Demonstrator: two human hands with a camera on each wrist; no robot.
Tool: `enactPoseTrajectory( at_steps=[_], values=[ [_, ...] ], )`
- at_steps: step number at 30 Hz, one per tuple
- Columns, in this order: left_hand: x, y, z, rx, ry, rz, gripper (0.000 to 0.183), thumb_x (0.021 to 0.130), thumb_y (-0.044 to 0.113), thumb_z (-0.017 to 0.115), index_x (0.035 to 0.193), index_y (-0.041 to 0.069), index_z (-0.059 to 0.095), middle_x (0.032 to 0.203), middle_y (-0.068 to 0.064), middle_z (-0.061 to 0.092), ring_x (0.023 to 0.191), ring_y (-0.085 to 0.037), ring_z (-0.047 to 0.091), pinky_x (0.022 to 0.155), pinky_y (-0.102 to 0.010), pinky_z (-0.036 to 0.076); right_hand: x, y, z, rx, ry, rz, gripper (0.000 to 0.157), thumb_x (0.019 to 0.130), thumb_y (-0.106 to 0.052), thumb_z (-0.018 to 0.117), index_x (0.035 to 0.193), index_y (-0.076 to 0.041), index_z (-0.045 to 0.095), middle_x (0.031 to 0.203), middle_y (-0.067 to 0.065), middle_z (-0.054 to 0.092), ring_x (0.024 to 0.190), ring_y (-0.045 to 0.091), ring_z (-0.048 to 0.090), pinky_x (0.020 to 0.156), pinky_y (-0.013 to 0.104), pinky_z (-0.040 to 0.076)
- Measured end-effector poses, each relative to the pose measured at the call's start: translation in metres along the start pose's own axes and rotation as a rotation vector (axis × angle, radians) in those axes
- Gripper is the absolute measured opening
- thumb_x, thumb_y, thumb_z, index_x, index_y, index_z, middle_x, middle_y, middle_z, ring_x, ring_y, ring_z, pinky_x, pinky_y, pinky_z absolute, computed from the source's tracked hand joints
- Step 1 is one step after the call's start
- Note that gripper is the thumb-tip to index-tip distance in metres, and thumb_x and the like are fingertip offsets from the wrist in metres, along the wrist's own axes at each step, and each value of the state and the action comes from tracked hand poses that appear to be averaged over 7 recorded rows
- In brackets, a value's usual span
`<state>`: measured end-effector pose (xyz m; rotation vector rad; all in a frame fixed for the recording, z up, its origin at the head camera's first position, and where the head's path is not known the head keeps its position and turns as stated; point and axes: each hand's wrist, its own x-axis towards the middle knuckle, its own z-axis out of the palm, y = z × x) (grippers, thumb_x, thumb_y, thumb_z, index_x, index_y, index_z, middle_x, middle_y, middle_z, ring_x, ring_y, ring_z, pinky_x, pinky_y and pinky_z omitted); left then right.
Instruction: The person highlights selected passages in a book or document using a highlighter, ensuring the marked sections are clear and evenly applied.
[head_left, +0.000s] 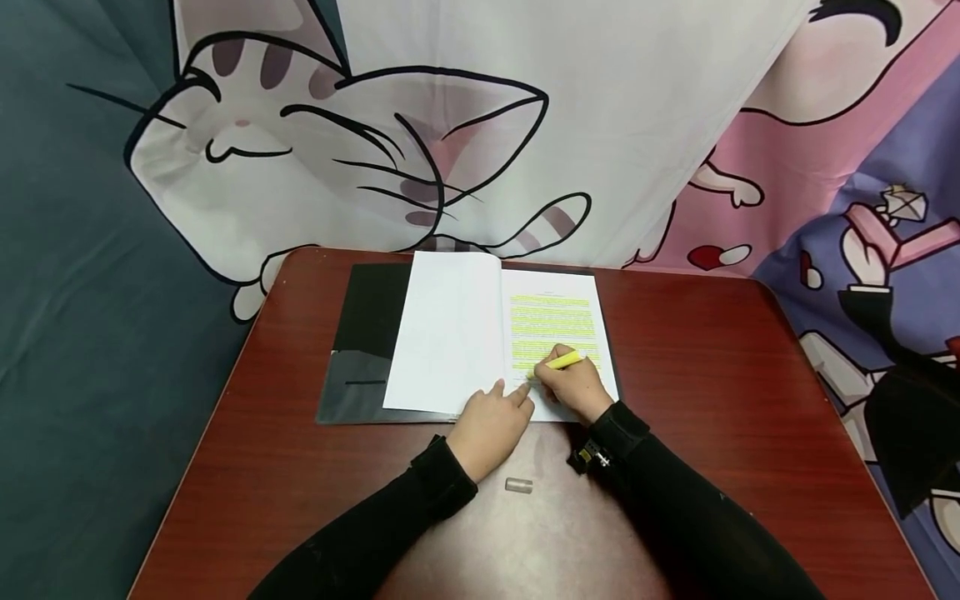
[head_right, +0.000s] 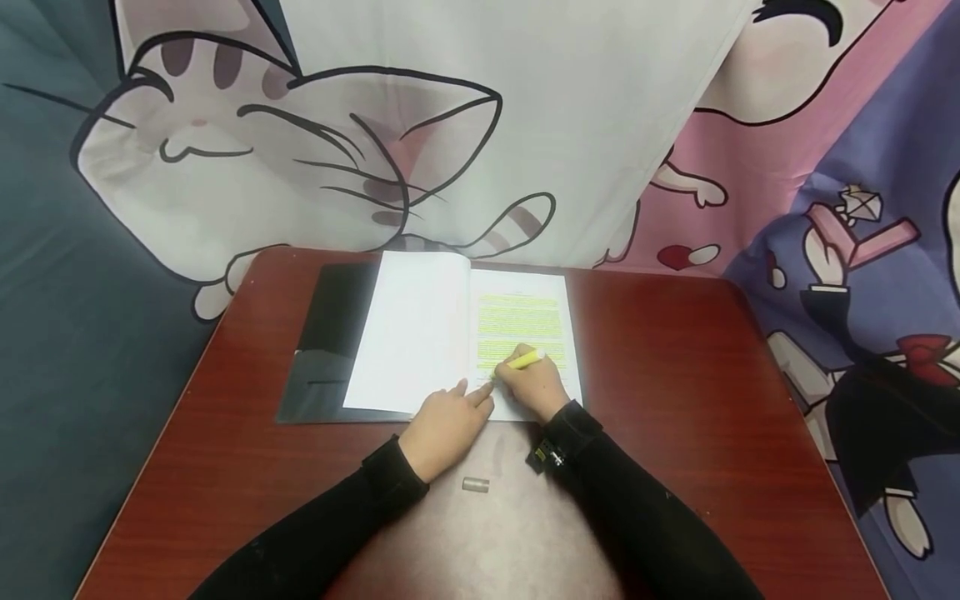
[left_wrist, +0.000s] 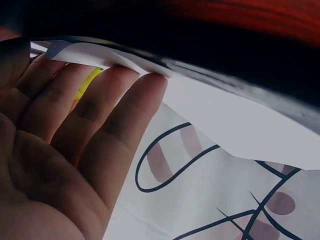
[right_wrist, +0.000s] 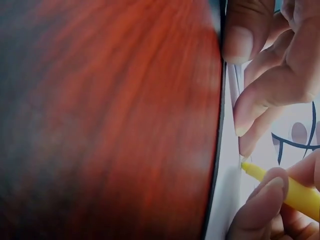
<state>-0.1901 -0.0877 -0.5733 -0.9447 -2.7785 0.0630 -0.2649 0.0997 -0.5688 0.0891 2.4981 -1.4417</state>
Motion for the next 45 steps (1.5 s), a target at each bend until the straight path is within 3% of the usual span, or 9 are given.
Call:
enactPoseTrajectory(
  at_steps=[12,42,45],
  values=[
    [0.002,0.001,-0.002,-0.006,0.000,-0.009,0.020,0.112,0.022,0.069,0.125,0.017,0.083,0.149,0.002,0.079,0.126,-0.027,0.082,0.081,-0.041,0.071,-0.003,-0.009,-0.002,-0.026,0.026,0.023,0.014,0.095,-0.008,0.069,0.084,-0.011,0.061,0.062,-0.005,0.060,0.054,0.011,0.053,0.050,0.025,0.040],
    [0.004,0.004,0.000,-0.029,-0.030,-0.015,0.028,0.114,0.016,0.065,0.134,0.015,0.084,0.149,0.000,0.078,0.129,-0.030,0.081,0.089,-0.047,0.072,-0.005,-0.006,-0.010,-0.036,0.028,0.023,0.010,0.094,-0.008,0.068,0.085,-0.009,0.062,0.058,-0.002,0.059,0.050,0.011,0.051,0.048,0.026,0.037],
    [0.003,0.005,0.014,-0.041,-0.014,-0.019,0.028,0.113,0.014,0.065,0.133,0.013,0.084,0.150,-0.002,0.078,0.128,-0.033,0.081,0.086,-0.050,0.072,-0.005,-0.006,-0.010,-0.058,0.032,0.024,0.012,0.095,-0.008,0.068,0.085,-0.010,0.061,0.058,-0.003,0.059,0.050,0.012,0.051,0.048,0.026,0.037]
  ],
)
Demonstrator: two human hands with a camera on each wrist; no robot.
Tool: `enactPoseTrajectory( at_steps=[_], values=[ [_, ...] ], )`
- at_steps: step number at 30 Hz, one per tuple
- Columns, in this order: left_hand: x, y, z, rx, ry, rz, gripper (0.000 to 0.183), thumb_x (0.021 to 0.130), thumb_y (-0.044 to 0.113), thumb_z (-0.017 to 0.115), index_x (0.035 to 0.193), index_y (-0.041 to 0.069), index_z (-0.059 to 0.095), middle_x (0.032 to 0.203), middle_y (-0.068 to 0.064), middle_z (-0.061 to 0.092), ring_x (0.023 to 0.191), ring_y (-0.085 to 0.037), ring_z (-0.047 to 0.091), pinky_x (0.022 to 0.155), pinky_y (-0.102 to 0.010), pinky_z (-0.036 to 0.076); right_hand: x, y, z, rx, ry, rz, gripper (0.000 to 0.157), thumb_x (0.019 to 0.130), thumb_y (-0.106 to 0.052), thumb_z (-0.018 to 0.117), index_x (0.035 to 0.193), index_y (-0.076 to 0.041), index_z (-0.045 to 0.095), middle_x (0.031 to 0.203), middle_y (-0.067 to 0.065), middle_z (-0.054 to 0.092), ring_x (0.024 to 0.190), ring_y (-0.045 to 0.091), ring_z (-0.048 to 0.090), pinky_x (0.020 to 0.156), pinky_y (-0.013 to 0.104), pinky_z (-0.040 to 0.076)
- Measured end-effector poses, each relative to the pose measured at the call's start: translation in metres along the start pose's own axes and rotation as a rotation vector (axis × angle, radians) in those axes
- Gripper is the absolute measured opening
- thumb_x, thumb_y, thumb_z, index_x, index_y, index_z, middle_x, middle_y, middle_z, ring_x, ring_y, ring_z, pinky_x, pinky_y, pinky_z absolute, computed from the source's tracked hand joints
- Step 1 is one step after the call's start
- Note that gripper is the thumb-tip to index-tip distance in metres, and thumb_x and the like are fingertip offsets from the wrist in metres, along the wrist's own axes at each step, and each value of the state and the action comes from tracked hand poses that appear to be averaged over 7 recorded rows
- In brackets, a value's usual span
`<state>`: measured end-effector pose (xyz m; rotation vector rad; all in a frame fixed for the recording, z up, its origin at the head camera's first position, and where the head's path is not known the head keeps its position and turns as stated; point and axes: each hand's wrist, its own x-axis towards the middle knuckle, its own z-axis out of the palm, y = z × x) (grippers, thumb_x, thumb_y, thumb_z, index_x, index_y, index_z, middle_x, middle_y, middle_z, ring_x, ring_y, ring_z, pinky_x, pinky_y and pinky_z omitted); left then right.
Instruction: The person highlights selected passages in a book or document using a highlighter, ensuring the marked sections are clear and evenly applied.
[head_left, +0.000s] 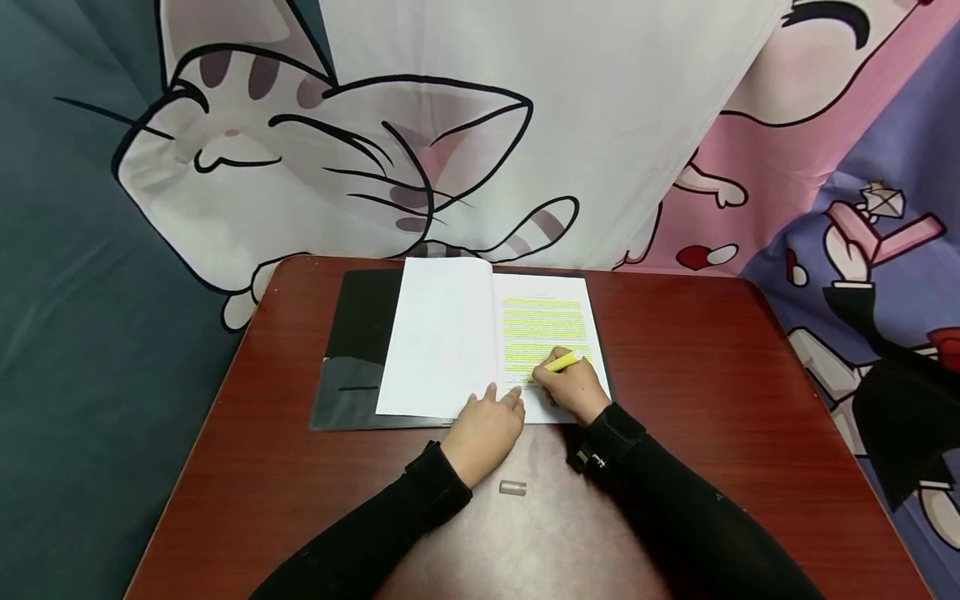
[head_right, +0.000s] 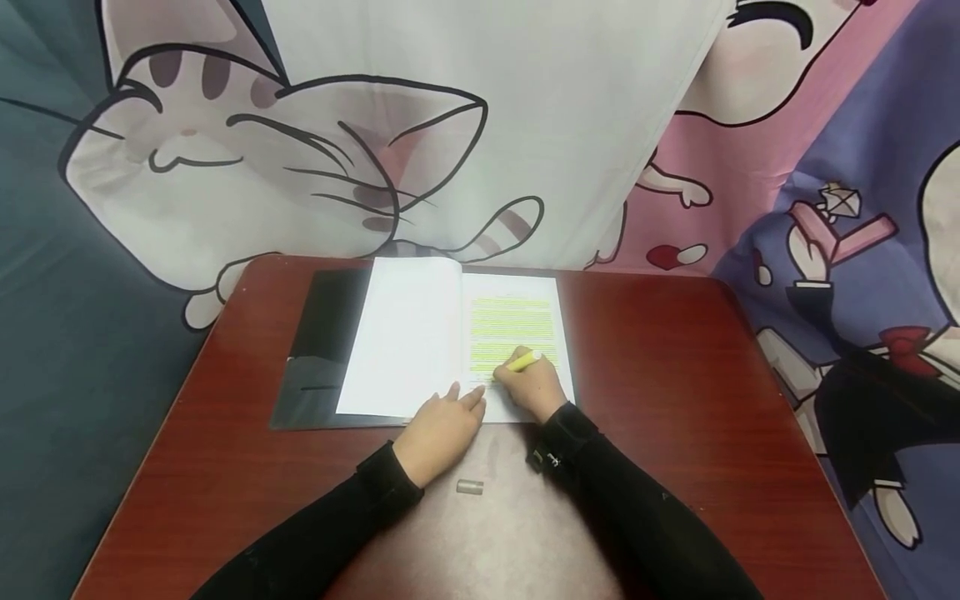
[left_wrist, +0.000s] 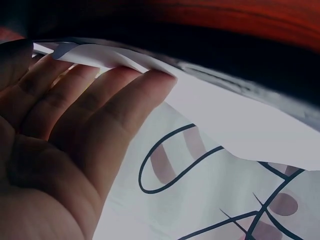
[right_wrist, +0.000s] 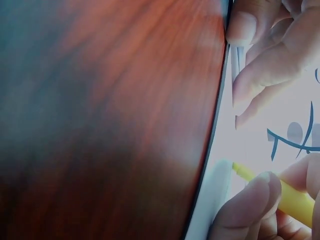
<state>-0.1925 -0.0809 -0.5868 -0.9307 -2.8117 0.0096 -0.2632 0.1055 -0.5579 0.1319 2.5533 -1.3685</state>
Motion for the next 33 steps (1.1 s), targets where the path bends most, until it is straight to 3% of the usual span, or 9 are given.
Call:
enactPoseTrajectory(
  at_steps=[6,9,13,16,20,23,26,33],
  values=[
    [0.003,0.000,0.043,-0.064,0.003,-0.002,0.030,0.114,0.012,0.064,0.138,0.012,0.081,0.155,-0.005,0.075,0.132,-0.038,0.079,0.088,-0.057,0.071,-0.002,-0.002,-0.001,0.011,0.007,-0.002,0.014,0.094,-0.005,0.068,0.083,-0.010,0.060,0.057,-0.004,0.059,0.051,0.012,0.051,0.049,0.025,0.038],
    [0.004,-0.001,0.049,-0.078,0.006,0.001,0.030,0.114,0.012,0.063,0.138,0.011,0.081,0.155,-0.006,0.075,0.133,-0.039,0.078,0.090,-0.058,0.071,-0.003,-0.003,-0.003,0.016,0.010,-0.002,0.015,0.094,-0.005,0.067,0.083,-0.010,0.060,0.058,-0.005,0.058,0.051,0.010,0.052,0.049,0.024,0.039],
    [0.003,-0.001,0.034,-0.045,0.017,0.007,0.030,0.112,0.009,0.064,0.136,0.011,0.082,0.152,-0.006,0.077,0.129,-0.037,0.080,0.088,-0.055,0.072,-0.004,-0.003,-0.005,0.026,0.012,-0.002,0.014,0.095,-0.004,0.067,0.083,-0.009,0.061,0.059,-0.004,0.059,0.052,0.010,0.053,0.050,0.024,0.039],
    [0.001,-0.001,0.012,0.004,0.022,0.015,0.027,0.111,0.011,0.067,0.132,0.012,0.084,0.148,-0.004,0.079,0.125,-0.033,0.082,0.083,-0.051,0.072,-0.004,-0.001,-0.006,0.031,0.014,-0.011,0.012,0.093,-0.005,0.067,0.083,-0.009,0.061,0.059,-0.003,0.060,0.052,0.011,0.053,0.050,0.024,0.039],
    [-0.002,-0.001,-0.010,0.016,-0.008,0.015,0.027,0.113,0.013,0.066,0.133,0.012,0.084,0.148,-0.004,0.079,0.126,-0.031,0.082,0.085,-0.049,0.072,0.001,0.009,-0.007,0.042,0.011,-0.055,0.013,0.091,-0.009,0.067,0.081,-0.012,0.060,0.059,-0.003,0.059,0.051,0.012,0.052,0.048,0.025,0.038],
    [-0.002,-0.001,-0.015,0.009,-0.039,0.012,0.029,0.113,0.012,0.065,0.136,0.012,0.083,0.150,-0.004,0.078,0.129,-0.031,0.081,0.090,-0.048,0.072,0.002,0.010,-0.007,0.030,0.011,-0.049,0.013,0.092,-0.009,0.067,0.082,-0.012,0.060,0.058,-0.003,0.059,0.051,0.012,0.052,0.048,0.026,0.037],
    [-0.001,-0.001,-0.015,0.005,-0.039,0.009,0.029,0.113,0.012,0.065,0.136,0.012,0.083,0.149,-0.004,0.078,0.129,-0.031,0.081,0.090,-0.048,0.072,-0.001,0.003,-0.007,0.001,0.014,-0.009,0.013,0.094,-0.006,0.067,0.084,-0.010,0.060,0.059,-0.003,0.058,0.051,0.012,0.052,0.049,0.025,0.037],
    [-0.002,-0.001,-0.014,-0.012,-0.032,0.005,0.029,0.112,0.011,0.066,0.136,0.011,0.083,0.148,-0.005,0.079,0.129,-0.032,0.081,0.089,-0.050,0.072,-0.003,0.004,-0.007,0.022,0.009,-0.004,0.015,0.097,-0.005,0.066,0.085,-0.009,0.058,0.062,-0.002,0.059,0.053,0.011,0.052,0.051,0.025,0.040]
  ],
)
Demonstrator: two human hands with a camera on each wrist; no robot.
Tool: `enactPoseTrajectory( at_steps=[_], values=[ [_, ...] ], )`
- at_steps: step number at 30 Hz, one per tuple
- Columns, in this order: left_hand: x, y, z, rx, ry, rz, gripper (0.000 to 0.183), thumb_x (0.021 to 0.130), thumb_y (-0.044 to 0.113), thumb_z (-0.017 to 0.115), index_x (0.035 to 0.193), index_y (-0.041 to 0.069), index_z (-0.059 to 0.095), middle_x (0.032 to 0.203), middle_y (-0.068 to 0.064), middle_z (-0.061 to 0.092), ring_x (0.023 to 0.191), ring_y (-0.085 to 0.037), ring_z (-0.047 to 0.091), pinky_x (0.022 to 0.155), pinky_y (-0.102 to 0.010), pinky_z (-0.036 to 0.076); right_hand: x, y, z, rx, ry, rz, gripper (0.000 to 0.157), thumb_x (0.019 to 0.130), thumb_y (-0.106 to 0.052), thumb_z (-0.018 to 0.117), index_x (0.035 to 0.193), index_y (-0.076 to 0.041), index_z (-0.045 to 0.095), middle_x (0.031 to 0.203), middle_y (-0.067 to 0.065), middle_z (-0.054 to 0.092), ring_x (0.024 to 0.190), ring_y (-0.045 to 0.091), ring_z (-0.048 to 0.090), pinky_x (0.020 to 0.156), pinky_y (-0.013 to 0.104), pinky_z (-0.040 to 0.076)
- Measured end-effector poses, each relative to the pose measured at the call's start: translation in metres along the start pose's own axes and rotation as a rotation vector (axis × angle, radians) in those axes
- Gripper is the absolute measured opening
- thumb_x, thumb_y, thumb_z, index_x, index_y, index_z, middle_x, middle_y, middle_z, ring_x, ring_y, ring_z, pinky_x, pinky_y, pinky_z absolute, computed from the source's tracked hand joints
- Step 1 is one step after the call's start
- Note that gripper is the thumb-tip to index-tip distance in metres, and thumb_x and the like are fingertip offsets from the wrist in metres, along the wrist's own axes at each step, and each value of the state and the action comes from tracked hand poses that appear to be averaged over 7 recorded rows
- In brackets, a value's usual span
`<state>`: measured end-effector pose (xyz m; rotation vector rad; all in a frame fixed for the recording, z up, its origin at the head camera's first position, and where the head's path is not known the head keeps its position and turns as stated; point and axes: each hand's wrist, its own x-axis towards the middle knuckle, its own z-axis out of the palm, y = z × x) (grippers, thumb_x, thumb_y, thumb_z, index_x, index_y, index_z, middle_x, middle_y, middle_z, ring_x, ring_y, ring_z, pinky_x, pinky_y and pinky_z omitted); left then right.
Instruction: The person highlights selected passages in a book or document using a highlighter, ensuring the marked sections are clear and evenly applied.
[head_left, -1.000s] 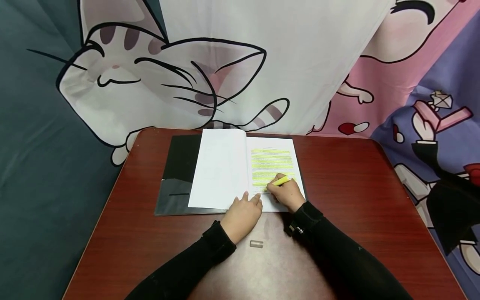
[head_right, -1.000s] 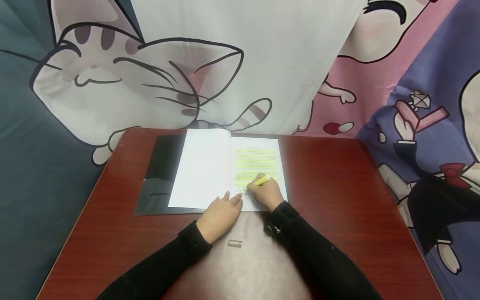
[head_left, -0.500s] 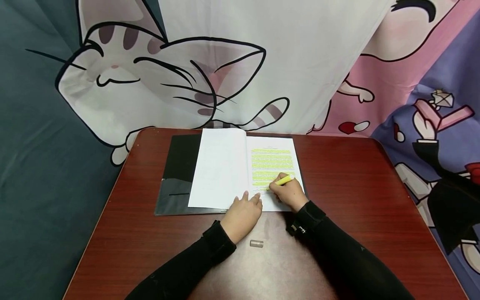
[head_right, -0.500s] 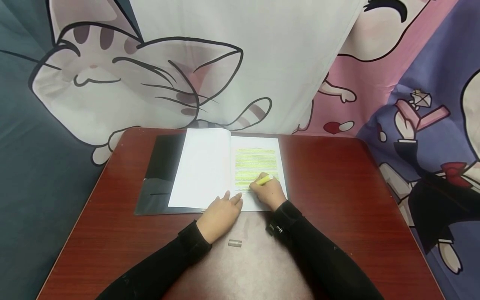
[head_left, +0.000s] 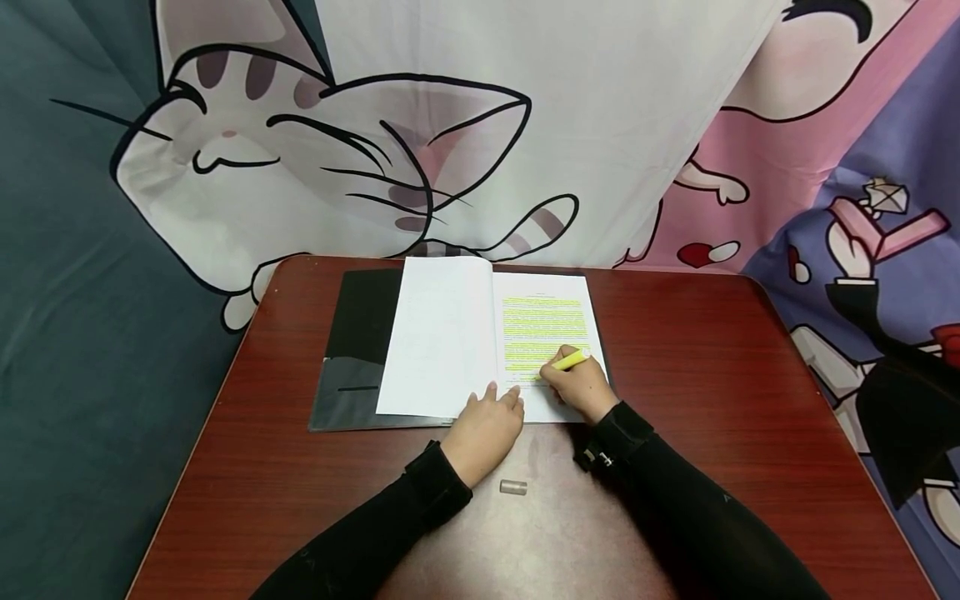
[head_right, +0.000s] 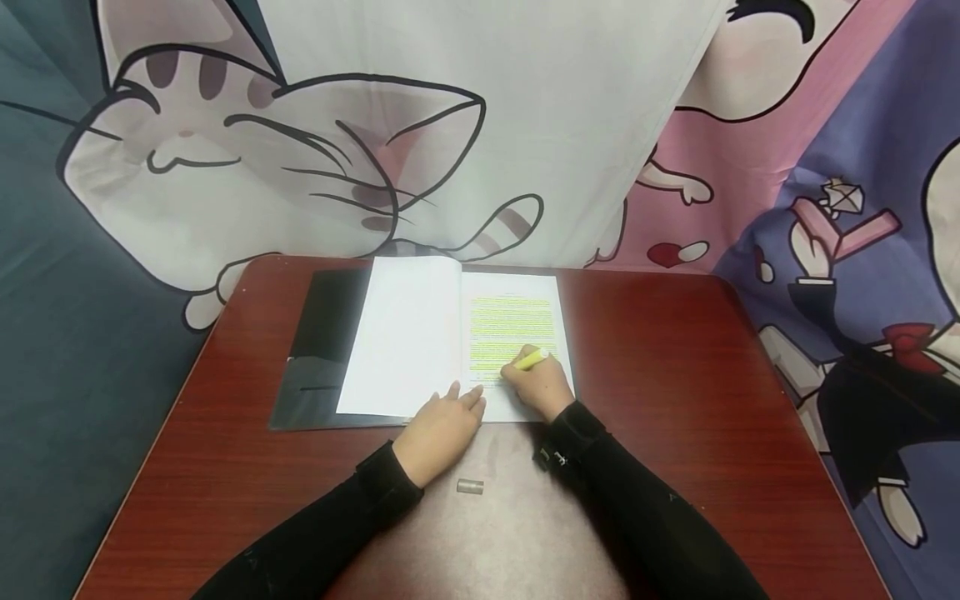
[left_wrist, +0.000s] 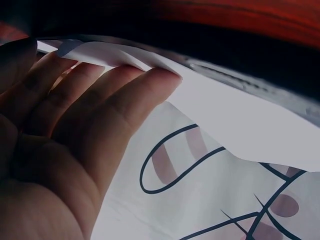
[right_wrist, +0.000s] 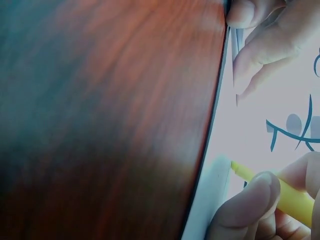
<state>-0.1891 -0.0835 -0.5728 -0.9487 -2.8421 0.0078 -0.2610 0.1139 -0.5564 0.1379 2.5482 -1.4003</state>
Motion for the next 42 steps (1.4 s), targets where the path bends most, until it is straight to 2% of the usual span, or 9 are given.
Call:
enactPoseTrajectory(
  at_steps=[10,12,13,19,21,28,32,39,42],
  values=[
    [0.001,0.001,0.000,0.022,-0.017,0.001,0.030,0.113,0.012,0.064,0.137,0.013,0.083,0.150,-0.004,0.078,0.131,-0.032,0.080,0.091,-0.049,0.072,0.004,0.008,-0.004,0.051,-0.015,-0.055,0.013,0.093,-0.007,0.064,0.082,-0.010,0.058,0.060,0.000,0.060,0.050,0.012,0.052,0.048,0.025,0.039],
    [0.001,0.001,0.000,0.019,-0.017,-0.001,0.030,0.114,0.013,0.063,0.137,0.012,0.083,0.150,-0.004,0.078,0.131,-0.032,0.080,0.091,-0.049,0.072,0.002,0.004,-0.005,0.046,-0.020,-0.036,0.013,0.093,-0.007,0.064,0.082,-0.009,0.057,0.060,0.001,0.060,0.051,0.011,0.052,0.049,0.025,0.040],
    [0.001,0.001,0.000,0.018,-0.015,-0.001,0.030,0.114,0.013,0.064,0.137,0.012,0.083,0.150,-0.004,0.078,0.130,-0.032,0.080,0.091,-0.049,0.072,0.005,0.010,-0.005,0.056,-0.019,-0.057,0.013,0.093,-0.007,0.063,0.082,-0.010,0.057,0.060,0.000,0.060,0.050,0.012,0.052,0.048,0.025,0.039],
    [0.002,0.001,-0.001,0.013,-0.019,-0.007,0.030,0.114,0.013,0.064,0.136,0.012,0.083,0.150,-0.004,0.078,0.131,-0.032,0.080,0.092,-0.049,0.072,0.002,0.004,-0.007,0.057,-0.007,-0.020,0.014,0.094,-0.005,0.065,0.083,-0.010,0.058,0.059,-0.001,0.058,0.050,0.011,0.052,0.048,0.025,0.039],
    [0.002,0.001,-0.001,0.008,-0.030,-0.009,0.030,0.114,0.012,0.063,0.137,0.012,0.082,0.151,-0.004,0.077,0.132,-0.032,0.080,0.093,-0.050,0.071,-0.001,-0.002,-0.008,0.038,-0.005,0.016,0.014,0.095,-0.004,0.066,0.084,-0.008,0.059,0.060,-0.001,0.058,0.051,0.010,0.052,0.049,0.024,0.040],
    [0.003,0.000,-0.005,-0.024,-0.071,-0.017,0.032,0.114,0.011,0.062,0.140,0.011,0.081,0.154,-0.004,0.075,0.135,-0.033,0.078,0.095,-0.050,0.071,0.001,-0.001,-0.008,-0.012,0.016,0.025,0.016,0.095,-0.003,0.067,0.084,-0.009,0.057,0.058,-0.004,0.056,0.050,0.009,0.051,0.048,0.023,0.038],
    [0.003,0.000,-0.005,-0.029,-0.073,-0.017,0.032,0.115,0.011,0.061,0.141,0.011,0.081,0.154,-0.005,0.076,0.135,-0.033,0.078,0.095,-0.050,0.071,0.005,0.005,-0.010,-0.008,0.013,0.010,0.014,0.093,-0.005,0.066,0.082,-0.009,0.057,0.058,-0.001,0.058,0.050,0.012,0.052,0.047,0.024,0.038],
    [0.004,0.000,-0.004,-0.027,-0.079,-0.018,0.033,0.115,0.012,0.060,0.141,0.012,0.081,0.154,-0.004,0.076,0.135,-0.032,0.078,0.095,-0.050,0.071,0.019,0.032,-0.010,0.026,0.015,-0.059,0.013,0.089,-0.009,0.070,0.080,-0.013,0.060,0.058,0.002,0.062,0.047,0.016,0.055,0.041,0.031,0.039],
    [0.003,0.000,-0.004,-0.028,-0.080,-0.018,0.033,0.115,0.012,0.060,0.141,0.012,0.081,0.154,-0.004,0.076,0.136,-0.032,0.078,0.096,-0.049,0.071,0.019,0.030,-0.011,0.028,0.007,-0.046,0.013,0.090,-0.010,0.071,0.081,-0.011,0.061,0.058,0.002,0.062,0.048,0.016,0.055,0.042,0.030,0.040]
  ],
)
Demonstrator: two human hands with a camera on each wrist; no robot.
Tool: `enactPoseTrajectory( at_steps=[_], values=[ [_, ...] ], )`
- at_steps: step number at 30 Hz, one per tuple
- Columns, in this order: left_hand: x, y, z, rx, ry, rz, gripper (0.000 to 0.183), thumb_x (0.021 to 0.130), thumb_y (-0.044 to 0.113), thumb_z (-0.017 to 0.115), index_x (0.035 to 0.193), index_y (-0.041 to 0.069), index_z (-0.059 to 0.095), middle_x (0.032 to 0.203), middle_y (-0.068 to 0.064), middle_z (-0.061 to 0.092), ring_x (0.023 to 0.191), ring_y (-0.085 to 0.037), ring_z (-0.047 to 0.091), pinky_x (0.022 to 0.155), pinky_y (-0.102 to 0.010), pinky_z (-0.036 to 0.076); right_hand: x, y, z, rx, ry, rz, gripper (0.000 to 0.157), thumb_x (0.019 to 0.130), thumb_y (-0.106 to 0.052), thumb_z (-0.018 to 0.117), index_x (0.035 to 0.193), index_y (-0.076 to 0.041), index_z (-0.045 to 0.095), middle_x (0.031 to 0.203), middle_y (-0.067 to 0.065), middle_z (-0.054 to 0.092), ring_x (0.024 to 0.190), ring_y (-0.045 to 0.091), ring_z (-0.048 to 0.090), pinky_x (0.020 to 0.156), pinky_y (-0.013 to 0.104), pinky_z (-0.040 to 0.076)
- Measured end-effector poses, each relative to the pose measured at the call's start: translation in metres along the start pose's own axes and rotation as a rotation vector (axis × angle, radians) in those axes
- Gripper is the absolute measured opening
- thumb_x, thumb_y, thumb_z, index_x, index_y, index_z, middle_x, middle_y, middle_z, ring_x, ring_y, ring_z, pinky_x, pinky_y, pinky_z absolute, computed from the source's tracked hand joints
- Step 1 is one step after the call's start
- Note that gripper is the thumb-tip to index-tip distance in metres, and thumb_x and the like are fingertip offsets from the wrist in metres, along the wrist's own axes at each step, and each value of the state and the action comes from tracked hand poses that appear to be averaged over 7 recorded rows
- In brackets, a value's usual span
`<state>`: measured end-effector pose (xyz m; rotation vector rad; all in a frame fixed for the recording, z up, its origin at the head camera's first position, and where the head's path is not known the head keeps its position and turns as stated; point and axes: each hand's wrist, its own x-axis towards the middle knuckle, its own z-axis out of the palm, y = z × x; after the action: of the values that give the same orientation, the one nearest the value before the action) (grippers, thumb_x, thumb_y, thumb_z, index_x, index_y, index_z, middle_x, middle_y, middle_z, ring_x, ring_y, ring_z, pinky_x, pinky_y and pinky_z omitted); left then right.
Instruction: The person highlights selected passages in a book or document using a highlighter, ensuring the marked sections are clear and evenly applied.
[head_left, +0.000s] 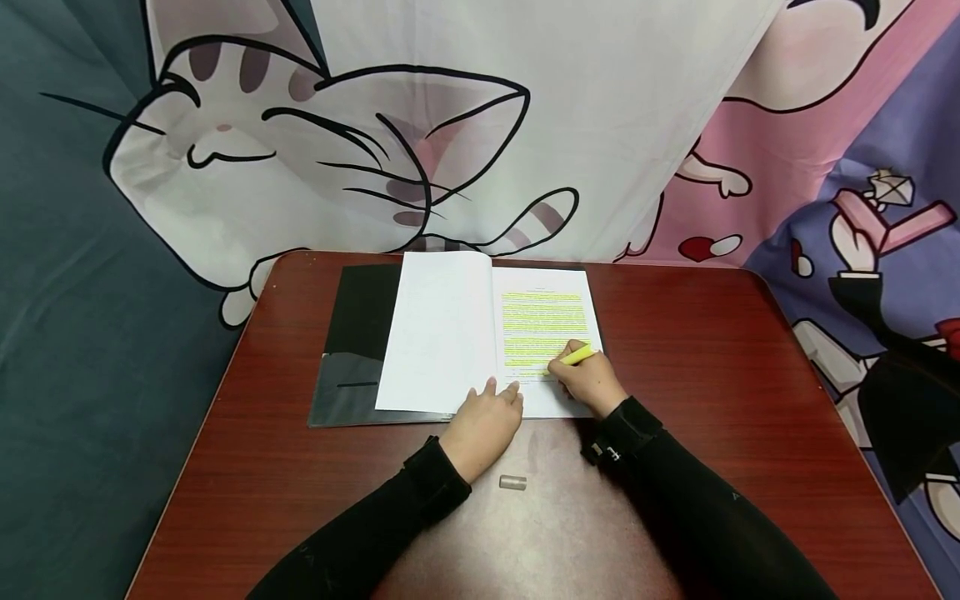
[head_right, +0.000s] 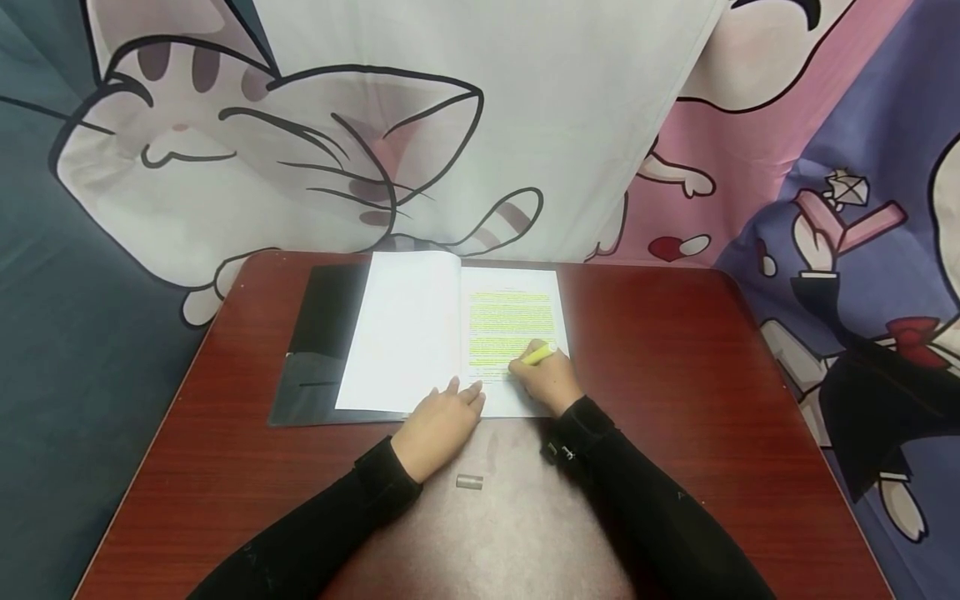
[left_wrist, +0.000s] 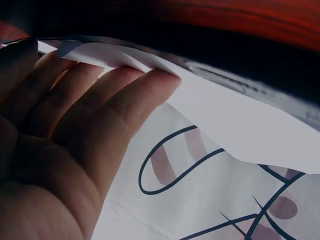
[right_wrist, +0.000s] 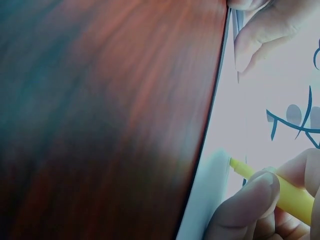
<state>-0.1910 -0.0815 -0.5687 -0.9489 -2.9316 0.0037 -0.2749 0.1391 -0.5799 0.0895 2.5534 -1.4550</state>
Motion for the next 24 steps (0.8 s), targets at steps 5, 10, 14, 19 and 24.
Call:
enactPoseTrajectory(
  at_steps=[5,10,14,19,24],
  values=[
    [0.000,-0.001,0.000,-0.003,0.012,0.001,0.033,0.114,0.011,0.061,0.140,0.011,0.081,0.152,-0.004,0.077,0.134,-0.031,0.078,0.095,-0.050,0.071,0.003,0.001,-0.002,-0.012,-0.007,0.034,0.015,0.090,-0.012,0.072,0.080,-0.013,0.061,0.058,-0.001,0.063,0.049,0.014,0.057,0.044,0.028,0.042],
    [-0.001,0.000,0.000,-0.003,0.013,0.001,0.033,0.113,0.009,0.062,0.140,0.011,0.081,0.152,-0.004,0.077,0.135,-0.032,0.078,0.095,-0.050,0.071,0.009,0.012,-0.003,-0.010,-0.011,0.020,0.015,0.090,-0.011,0.072,0.080,-0.014,0.061,0.058,-0.002,0.065,0.049,0.014,0.058,0.043,0.030,0.042],
    [-0.001,0.000,-0.001,0.002,-0.002,-0.001,0.033,0.114,0.010,0.061,0.142,0.011,0.080,0.154,-0.005,0.075,0.136,-0.032,0.077,0.096,-0.050,0.071,0.001,-0.002,-0.004,-0.019,-0.020,0.064,0.015,0.093,-0.008,0.070,0.083,-0.011,0.060,0.060,0.001,0.064,0.052,0.015,0.056,0.047,0.030,0.041],
    [0.000,-0.001,0.003,0.013,0.025,0.003,0.032,0.113,0.009,0.063,0.140,0.012,0.081,0.151,-0.003,0.077,0.133,-0.030,0.079,0.093,-0.049,0.071,-0.015,-0.026,-0.007,-0.023,-0.019,0.073,0.018,0.097,-0.002,0.067,0.084,-0.008,0.056,0.061,-0.001,0.059,0.054,0.012,0.053,0.050,0.025,0.038],
    [0.000,0.000,0.002,0.008,0.023,0.000,0.033,0.113,0.008,0.062,0.140,0.011,0.081,0.151,-0.004,0.077,0.134,-0.031,0.079,0.093,-0.049,0.071,-0.014,-0.024,-0.008,-0.016,-0.015,0.069,0.018,0.097,-0.001,0.067,0.084,-0.008,0.057,0.061,-0.003,0.057,0.053,0.011,0.051,0.049,0.024,0.038]
  ],
)
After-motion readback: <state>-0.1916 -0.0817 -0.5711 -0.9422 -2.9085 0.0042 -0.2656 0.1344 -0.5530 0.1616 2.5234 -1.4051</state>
